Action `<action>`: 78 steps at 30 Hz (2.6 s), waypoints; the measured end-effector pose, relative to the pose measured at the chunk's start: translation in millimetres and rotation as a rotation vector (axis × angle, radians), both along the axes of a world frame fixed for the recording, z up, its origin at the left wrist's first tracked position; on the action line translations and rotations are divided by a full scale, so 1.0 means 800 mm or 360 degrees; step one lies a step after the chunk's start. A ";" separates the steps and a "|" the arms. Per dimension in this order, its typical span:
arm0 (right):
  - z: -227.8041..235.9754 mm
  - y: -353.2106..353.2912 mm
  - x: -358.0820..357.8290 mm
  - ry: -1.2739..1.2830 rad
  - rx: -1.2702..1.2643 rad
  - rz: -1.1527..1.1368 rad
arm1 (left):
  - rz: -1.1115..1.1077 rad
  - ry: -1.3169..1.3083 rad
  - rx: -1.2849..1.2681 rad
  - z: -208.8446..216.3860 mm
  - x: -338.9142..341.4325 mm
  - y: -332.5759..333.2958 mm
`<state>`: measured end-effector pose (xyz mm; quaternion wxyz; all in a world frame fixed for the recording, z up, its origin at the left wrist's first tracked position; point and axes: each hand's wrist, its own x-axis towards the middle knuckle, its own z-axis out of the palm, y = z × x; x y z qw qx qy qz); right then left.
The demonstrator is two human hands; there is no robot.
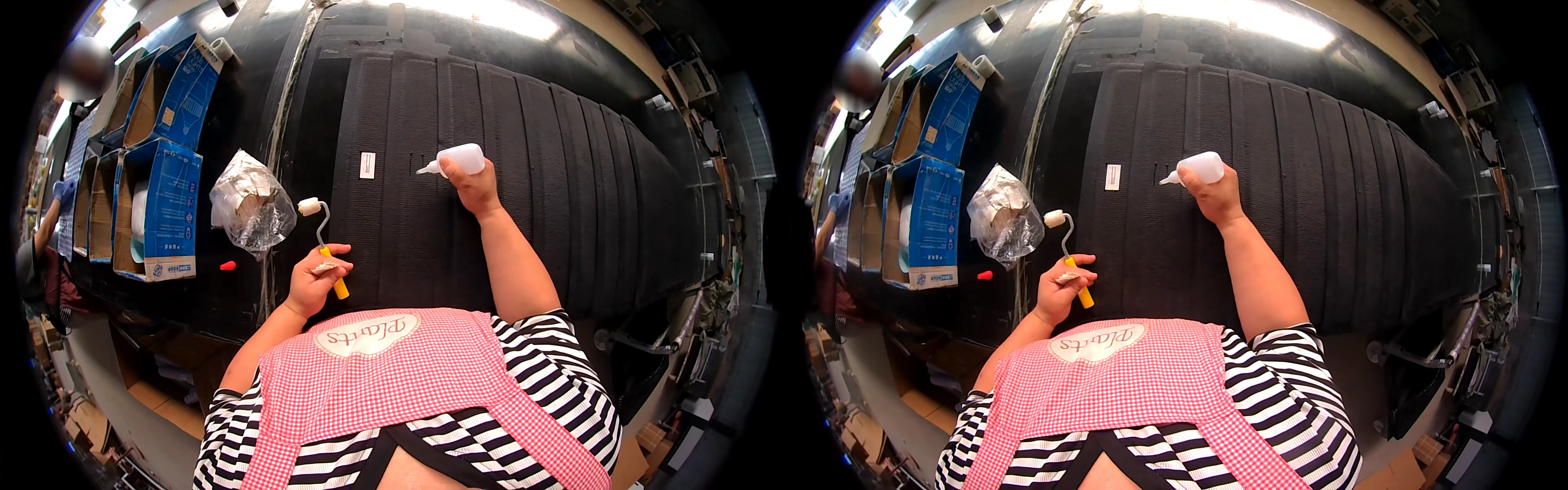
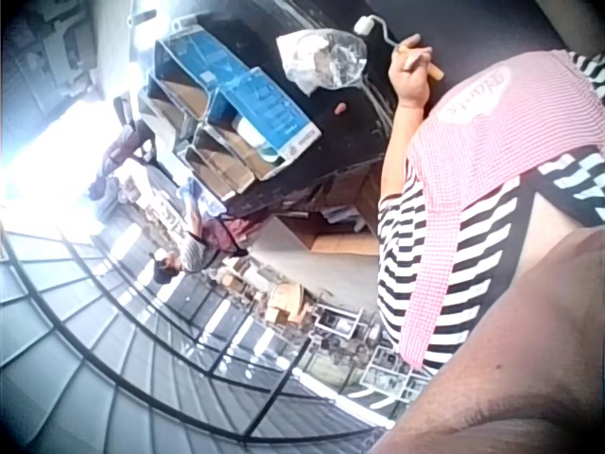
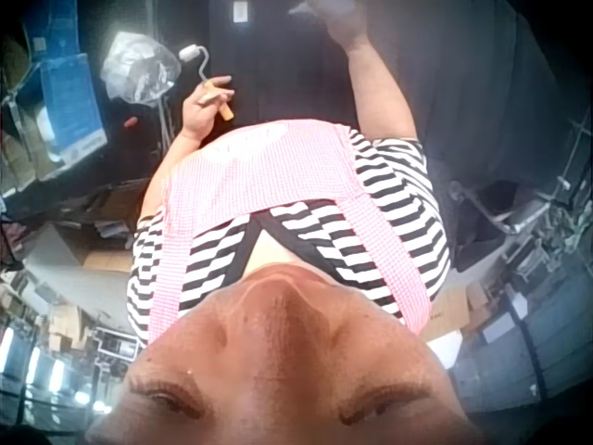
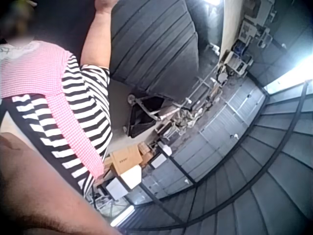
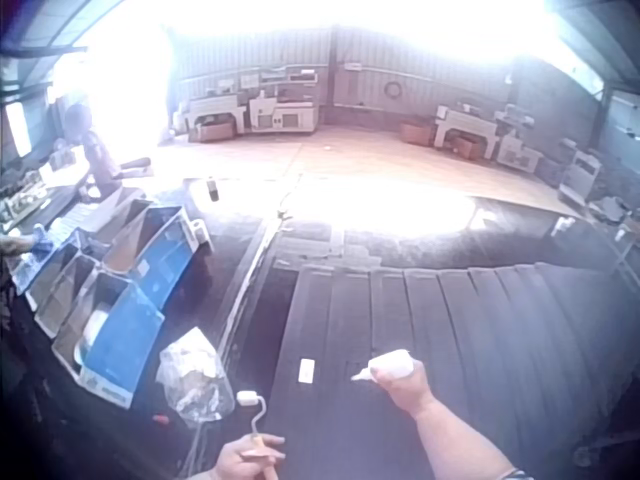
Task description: The person picks up a glue bottle and a small roller, then walks to a large black surface. They apply glue to the surface and place small white labels on it, pressing them down with the roller. The person repeats this process for several labels.
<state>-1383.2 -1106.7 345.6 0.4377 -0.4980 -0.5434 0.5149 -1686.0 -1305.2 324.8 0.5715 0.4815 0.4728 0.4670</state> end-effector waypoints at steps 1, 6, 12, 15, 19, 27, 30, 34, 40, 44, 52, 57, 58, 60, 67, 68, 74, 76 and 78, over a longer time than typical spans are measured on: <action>0.001 -0.001 -0.004 -0.0063 0.0029 0.0011 | 0.0000 0.0000 0.0000 0.001 0.000 0.000; 0.005 -0.004 -0.013 -0.0246 0.0116 0.0015 | 0.0022 -0.0073 -0.0042 0.001 0.001 0.000; 0.003 -0.003 -0.005 -0.0256 0.0154 -0.0033 | 0.0028 -0.0077 -0.0042 0.004 0.002 0.000; -0.003 -0.002 -0.002 -0.0250 0.0181 -0.0050 | 0.0025 -0.0069 -0.0049 0.005 0.002 0.001; 0.004 -0.004 -0.002 -0.0201 0.0155 -0.0066 | 0.0028 -0.0082 -0.0051 0.003 0.001 -0.001; 0.001 0.009 -0.010 0.0032 0.0129 -0.0152 | 0.0027 -0.0044 -0.0009 0.001 0.002 0.001; -0.005 0.020 -0.021 -0.0110 0.0203 -0.0195 | 0.0015 -0.0046 -0.0020 0.002 0.001 0.001; -0.014 0.028 -0.024 -0.0295 0.0224 -0.0225 | 0.0011 -0.0100 -0.0068 0.004 0.001 0.000; -0.019 0.031 -0.020 -0.0216 0.0276 -0.0260 | 0.0016 -0.0058 -0.0024 0.002 0.001 0.001; -0.014 0.027 -0.019 -0.0210 0.0230 -0.0231 | 0.0013 -0.0058 -0.0033 0.001 0.001 0.001; -0.006 0.014 -0.015 -0.0311 0.0219 -0.0048 | 0.0014 -0.0045 -0.0030 0.003 0.001 0.000; -0.016 0.025 -0.012 -0.0310 0.0297 -0.0178 | 0.0012 -0.0023 -0.0004 0.005 0.002 0.001; -0.015 0.027 -0.013 -0.0297 0.0300 -0.0189 | 0.0016 -0.0034 -0.0010 0.005 0.002 0.001; -0.013 0.025 -0.014 -0.0329 0.0313 -0.0206 | 0.0016 -0.0026 -0.0017 0.005 0.002 0.002; -0.003 0.003 -0.012 -0.0408 0.0282 -0.0154 | 0.0027 -0.0029 -0.0043 0.004 0.002 0.000; -0.001 0.002 -0.012 -0.0419 0.0296 -0.0146 | 0.0030 -0.0033 -0.0035 0.003 0.002 0.000; 0.015 -0.003 -0.021 0.0239 0.0108 -0.0248 | 0.0017 -0.0038 -0.0013 0.002 0.001 0.000; 0.024 -0.005 -0.033 0.0593 -0.0007 -0.0305 | 0.0018 -0.0045 -0.0028 0.004 0.002 0.000; 0.036 -0.020 -0.059 0.1119 -0.0609 -0.0111 | 0.0027 -0.0077 -0.0046 0.004 0.001 -0.002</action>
